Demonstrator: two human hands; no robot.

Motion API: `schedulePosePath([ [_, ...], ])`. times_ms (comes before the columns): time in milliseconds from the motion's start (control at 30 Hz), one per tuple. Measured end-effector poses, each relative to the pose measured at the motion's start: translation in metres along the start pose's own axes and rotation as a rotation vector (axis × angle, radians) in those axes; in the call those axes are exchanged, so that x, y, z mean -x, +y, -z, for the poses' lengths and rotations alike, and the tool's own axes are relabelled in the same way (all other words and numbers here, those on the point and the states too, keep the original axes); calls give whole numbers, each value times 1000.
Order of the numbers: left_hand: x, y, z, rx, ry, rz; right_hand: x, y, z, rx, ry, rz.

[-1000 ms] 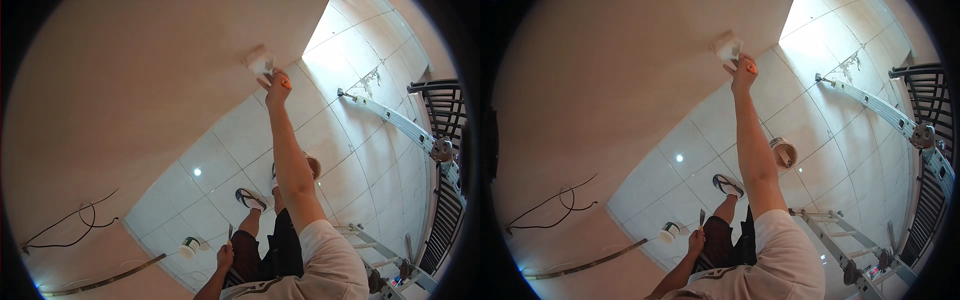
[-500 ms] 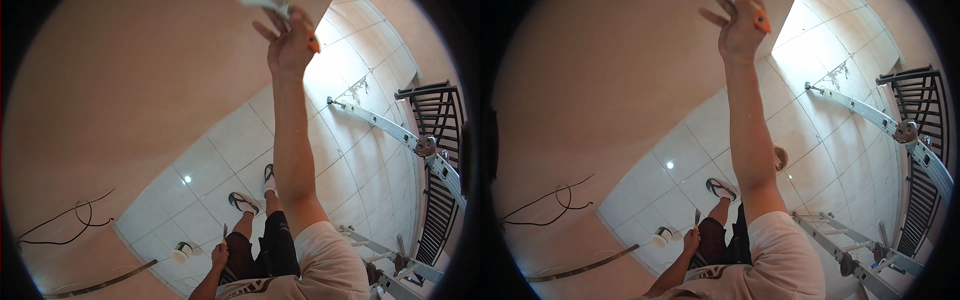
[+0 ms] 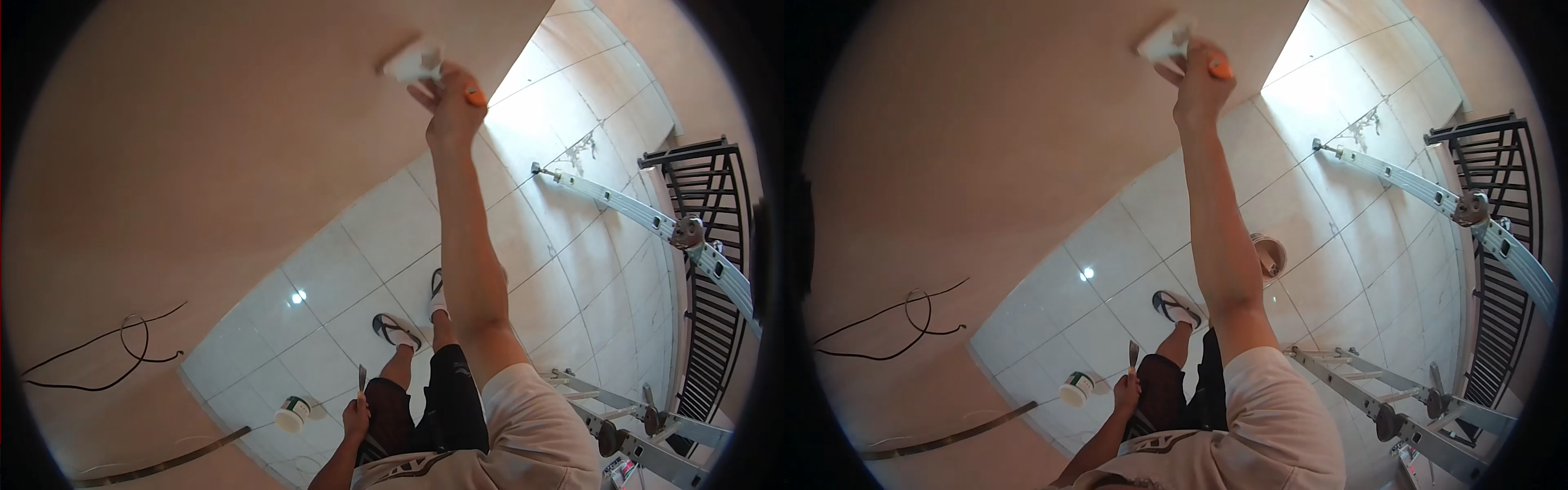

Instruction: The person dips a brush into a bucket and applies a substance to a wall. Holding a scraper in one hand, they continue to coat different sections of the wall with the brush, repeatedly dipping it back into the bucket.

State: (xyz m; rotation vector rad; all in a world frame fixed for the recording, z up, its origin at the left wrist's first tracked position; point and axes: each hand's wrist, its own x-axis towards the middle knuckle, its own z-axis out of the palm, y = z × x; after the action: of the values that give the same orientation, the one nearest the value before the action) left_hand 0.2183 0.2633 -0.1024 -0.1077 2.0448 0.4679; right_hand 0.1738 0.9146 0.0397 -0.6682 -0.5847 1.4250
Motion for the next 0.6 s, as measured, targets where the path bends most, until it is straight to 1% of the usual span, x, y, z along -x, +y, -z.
schedulePosePath([
  [33, 1, 2, 0, 1, -9, 1, 1, -34, -21, -81, -113, 120],
  [133, 2, 6, 5, 2, 0, 9, -21, -64, -35, -164, -260, 246],
  [167, 0, 5, 5, 14, 1, 4, -27, -54, -29, -181, -212, 209],
  [233, -7, -1, 8, 31, 3, -13, -32, -14, 2, -221, -120, 138],
  [300, -13, -8, 9, 45, 1, -35, -17, 30, 34, -202, 48, 6],
  [433, -10, -10, 15, 131, 12, 8, -6, 94, 101, 171, 297, -100],
  [467, -12, -8, 15, 141, 16, 9, -11, 98, 105, 260, 349, -124],
  [567, -14, 4, 16, 156, 21, 7, -19, 65, 60, 65, 223, -66],
  [600, -9, 3, 18, 153, 20, 18, -19, 39, 33, 47, 197, -28],
])
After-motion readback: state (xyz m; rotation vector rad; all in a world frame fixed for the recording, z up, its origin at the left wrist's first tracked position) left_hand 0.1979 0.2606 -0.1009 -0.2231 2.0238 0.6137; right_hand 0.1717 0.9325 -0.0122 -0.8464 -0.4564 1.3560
